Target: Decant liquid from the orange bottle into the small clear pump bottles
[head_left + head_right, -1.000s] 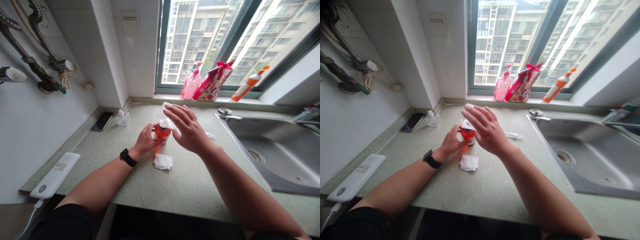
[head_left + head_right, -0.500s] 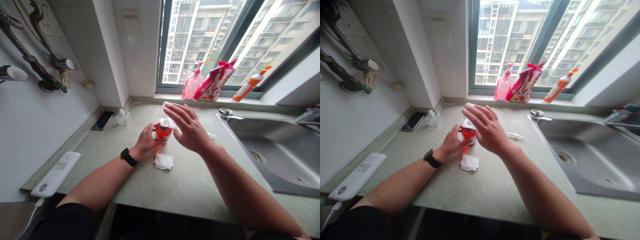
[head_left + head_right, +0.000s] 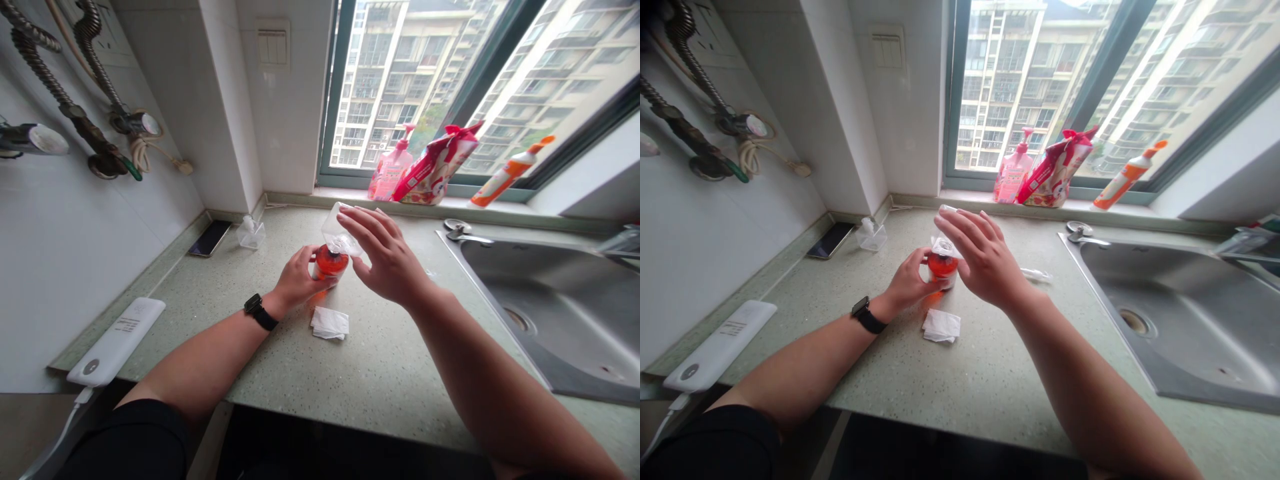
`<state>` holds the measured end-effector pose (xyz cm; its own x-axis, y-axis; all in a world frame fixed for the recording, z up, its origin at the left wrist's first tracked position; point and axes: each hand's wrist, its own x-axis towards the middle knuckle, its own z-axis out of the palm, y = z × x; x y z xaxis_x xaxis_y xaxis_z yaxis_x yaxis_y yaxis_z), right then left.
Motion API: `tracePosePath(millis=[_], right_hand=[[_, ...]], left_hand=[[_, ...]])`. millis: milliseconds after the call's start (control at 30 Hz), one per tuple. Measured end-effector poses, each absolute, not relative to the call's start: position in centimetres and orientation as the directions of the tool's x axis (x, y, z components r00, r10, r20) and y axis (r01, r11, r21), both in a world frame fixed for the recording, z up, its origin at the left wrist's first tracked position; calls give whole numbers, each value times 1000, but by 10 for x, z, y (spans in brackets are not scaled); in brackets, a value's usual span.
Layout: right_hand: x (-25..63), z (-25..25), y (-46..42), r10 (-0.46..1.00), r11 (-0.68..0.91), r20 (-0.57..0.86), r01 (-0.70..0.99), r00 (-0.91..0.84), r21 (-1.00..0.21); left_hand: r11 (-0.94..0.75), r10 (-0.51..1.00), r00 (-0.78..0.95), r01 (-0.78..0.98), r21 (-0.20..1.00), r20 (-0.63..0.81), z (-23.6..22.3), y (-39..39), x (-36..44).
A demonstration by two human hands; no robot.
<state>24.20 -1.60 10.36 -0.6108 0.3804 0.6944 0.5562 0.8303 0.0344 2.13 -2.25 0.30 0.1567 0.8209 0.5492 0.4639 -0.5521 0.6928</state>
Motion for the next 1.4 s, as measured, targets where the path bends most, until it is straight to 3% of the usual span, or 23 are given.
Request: tracePosePath(millis=[767,1400], right_hand=[[233,113,-7,368,842,661,536,-654,61],[228,117,-12,350,852,639,516,-685,87]], left_hand=[[-512,851,141,439,738,506,8,-21,21],[-507,841,112,504,700,529,5,-21,19]])
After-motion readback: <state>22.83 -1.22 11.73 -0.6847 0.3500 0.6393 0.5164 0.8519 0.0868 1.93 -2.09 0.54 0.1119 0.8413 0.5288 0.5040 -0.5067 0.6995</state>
